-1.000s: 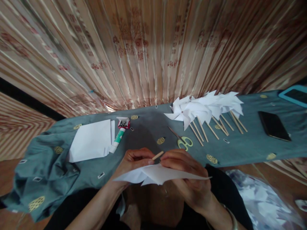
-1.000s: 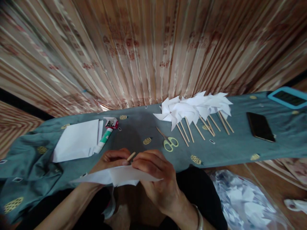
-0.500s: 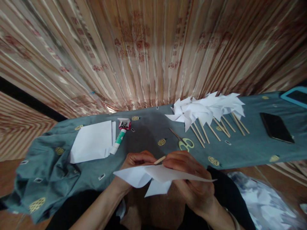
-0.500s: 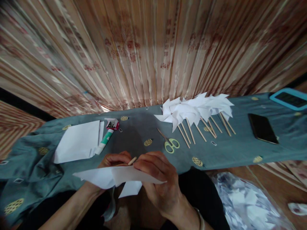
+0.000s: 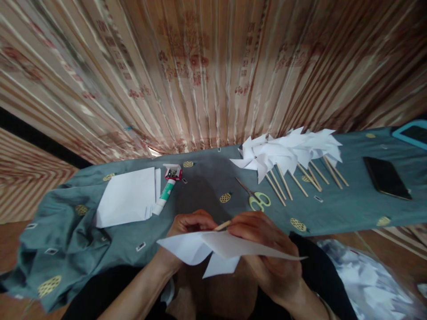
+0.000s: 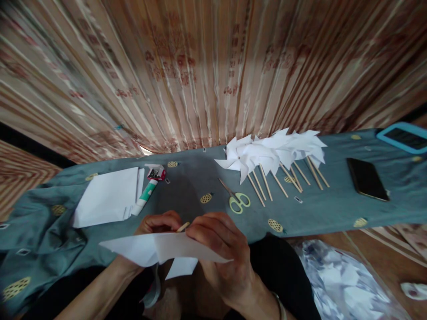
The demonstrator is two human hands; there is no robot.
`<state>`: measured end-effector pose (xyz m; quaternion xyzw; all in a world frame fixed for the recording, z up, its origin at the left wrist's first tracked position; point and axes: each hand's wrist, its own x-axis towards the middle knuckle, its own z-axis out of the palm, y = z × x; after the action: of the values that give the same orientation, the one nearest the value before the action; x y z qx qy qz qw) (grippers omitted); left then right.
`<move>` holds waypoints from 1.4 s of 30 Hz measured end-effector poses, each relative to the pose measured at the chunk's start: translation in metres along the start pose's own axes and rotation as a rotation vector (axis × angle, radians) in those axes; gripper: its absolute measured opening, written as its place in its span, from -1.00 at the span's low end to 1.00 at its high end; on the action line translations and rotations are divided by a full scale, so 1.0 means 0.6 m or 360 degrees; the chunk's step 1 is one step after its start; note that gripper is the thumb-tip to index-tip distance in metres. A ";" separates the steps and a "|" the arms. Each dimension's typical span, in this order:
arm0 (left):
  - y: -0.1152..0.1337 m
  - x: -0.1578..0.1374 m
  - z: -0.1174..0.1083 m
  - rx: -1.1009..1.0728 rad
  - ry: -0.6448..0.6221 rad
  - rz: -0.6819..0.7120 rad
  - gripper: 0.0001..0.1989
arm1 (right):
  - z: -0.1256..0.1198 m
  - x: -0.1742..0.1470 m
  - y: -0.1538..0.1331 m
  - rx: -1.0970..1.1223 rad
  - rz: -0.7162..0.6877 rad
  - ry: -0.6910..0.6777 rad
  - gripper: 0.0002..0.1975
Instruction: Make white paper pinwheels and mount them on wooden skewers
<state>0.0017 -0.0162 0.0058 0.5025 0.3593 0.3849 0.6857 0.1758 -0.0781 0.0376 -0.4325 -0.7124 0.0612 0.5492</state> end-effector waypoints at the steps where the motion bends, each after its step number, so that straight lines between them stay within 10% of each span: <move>1: 0.000 0.000 0.000 -0.0001 0.0000 0.0002 -0.70 | 0.000 0.000 0.000 0.0000 0.0004 -0.0003 -0.88; 35: -0.007 -0.006 -0.009 0.0000 -0.0068 -0.0016 -0.78 | 0.002 -0.006 -0.001 0.0052 0.0090 -0.0034 -0.83; 42: 0.013 -0.009 -0.003 0.0117 0.0013 -0.0140 -0.71 | 0.010 -0.013 0.001 0.0585 0.1032 -0.0037 -0.95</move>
<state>-0.0038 -0.0187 0.0134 0.5095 0.3979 0.3430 0.6816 0.1715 -0.0805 0.0291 -0.5292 -0.5217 0.3637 0.5617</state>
